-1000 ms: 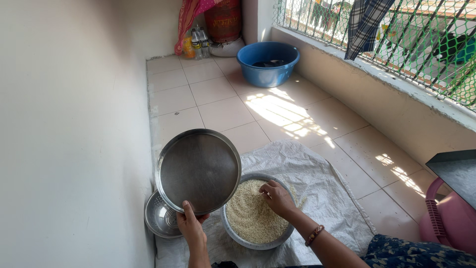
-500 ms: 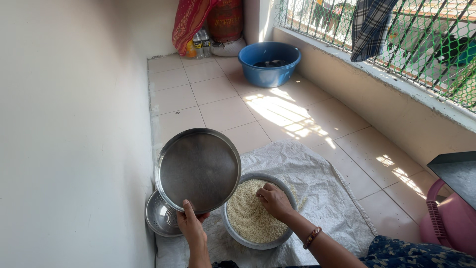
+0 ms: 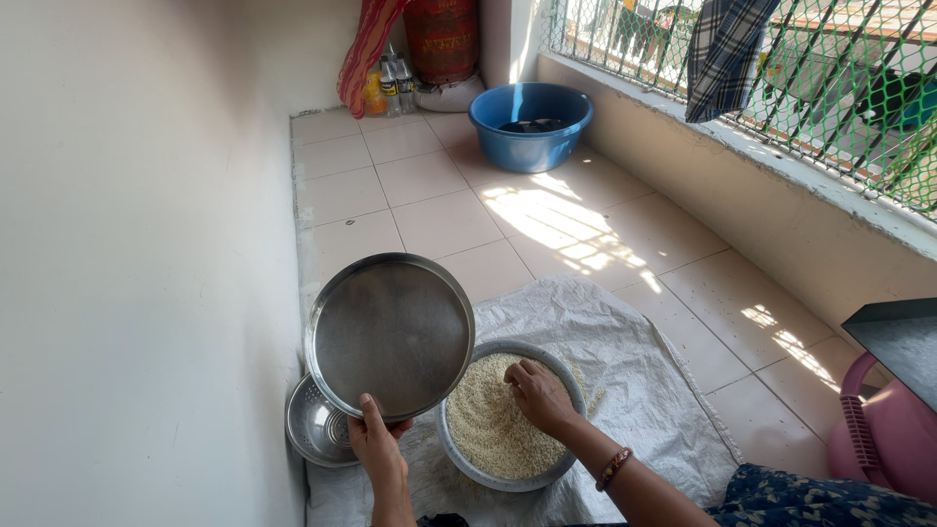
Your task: The person sits on the floor and sorts rice by hand, picking out impurities from a metal tray and transferring the cleaned rice into a larger bowl. The person then spreads the rice in the bowl and continues sorting.
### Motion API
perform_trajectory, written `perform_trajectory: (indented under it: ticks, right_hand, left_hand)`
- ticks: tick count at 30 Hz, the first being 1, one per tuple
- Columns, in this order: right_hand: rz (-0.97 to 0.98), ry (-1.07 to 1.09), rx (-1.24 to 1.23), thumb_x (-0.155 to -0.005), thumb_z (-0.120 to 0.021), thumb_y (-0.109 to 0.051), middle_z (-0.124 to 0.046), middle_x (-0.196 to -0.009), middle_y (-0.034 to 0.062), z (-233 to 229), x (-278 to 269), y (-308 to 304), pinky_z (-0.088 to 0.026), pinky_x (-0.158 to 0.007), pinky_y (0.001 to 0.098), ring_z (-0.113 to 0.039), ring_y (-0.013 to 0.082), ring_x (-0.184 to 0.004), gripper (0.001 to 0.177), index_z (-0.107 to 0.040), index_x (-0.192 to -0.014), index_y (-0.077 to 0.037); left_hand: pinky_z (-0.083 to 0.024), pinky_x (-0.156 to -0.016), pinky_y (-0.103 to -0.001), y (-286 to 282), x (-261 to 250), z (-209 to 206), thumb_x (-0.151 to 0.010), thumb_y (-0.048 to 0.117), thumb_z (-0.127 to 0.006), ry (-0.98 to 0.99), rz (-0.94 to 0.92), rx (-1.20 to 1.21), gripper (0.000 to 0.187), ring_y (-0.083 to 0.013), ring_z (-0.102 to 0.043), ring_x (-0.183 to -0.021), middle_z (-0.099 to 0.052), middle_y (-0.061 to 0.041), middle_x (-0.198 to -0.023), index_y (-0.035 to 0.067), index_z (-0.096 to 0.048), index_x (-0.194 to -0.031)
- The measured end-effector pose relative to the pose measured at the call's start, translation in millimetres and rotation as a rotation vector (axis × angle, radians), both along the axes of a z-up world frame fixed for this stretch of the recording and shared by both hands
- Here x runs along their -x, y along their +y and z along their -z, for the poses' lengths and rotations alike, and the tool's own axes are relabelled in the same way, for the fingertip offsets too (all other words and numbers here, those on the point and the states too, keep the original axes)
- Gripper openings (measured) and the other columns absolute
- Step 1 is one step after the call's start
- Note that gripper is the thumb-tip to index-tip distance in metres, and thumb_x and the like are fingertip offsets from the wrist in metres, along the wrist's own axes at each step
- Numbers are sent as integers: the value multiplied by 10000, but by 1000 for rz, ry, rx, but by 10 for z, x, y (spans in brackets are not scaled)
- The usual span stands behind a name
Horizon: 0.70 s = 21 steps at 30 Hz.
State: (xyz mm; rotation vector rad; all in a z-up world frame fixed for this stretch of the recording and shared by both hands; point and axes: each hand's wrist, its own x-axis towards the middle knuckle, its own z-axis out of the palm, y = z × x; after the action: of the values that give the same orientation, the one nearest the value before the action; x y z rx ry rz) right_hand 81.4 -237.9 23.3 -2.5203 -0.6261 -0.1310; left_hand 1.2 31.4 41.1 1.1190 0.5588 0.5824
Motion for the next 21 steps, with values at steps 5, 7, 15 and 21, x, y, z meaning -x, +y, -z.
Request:
perform_trajectory:
  ticks: [5,7,15,21]
  right_hand:
    - [74,-21,-24,-947,-625,-111,-626,-1036,42,-39,20,-141,-531,-866,404,-636,239,-1002,102,-619,-1049,-118]
    - [98,-4,-22,-949,-624,-113,-624,-1038,44,-46,22,-192,-537,-861,400,-637,237,-1003,103,-643,-1050,-120]
    - [101,46,2,-930,-650,-137,-617,-1037,39,-56,55,-199,-539,-845,397,-628,226,-1028,133,-683,-1057,-121]
    - [19,-72,-57,-953,-615,-98,-626,-1005,30,40,-14,-124,-540,-879,387,-634,211,-1008,187,-748,-1069,-158]
  left_hand:
    - [-622,-490,-305,-5,-9,45,-1019,439,-497,4,4,-2,532,-213,-696,-620,-637,-174,-982,-29,-529,-1270]
    - [-623,-493,-307,-19,-3,46,-1020,440,-496,8,10,-9,533,-220,-695,-621,-640,-176,-979,-30,-534,-1270]
    - [-632,-501,-309,-62,-23,47,-1013,444,-492,3,24,-32,534,-217,-708,-639,-648,-160,-986,-35,-520,-1248]
    - [-604,-469,-325,-73,-64,65,-1008,453,-509,68,15,-29,556,-229,-667,-540,-648,-175,-878,-38,-526,-1270]
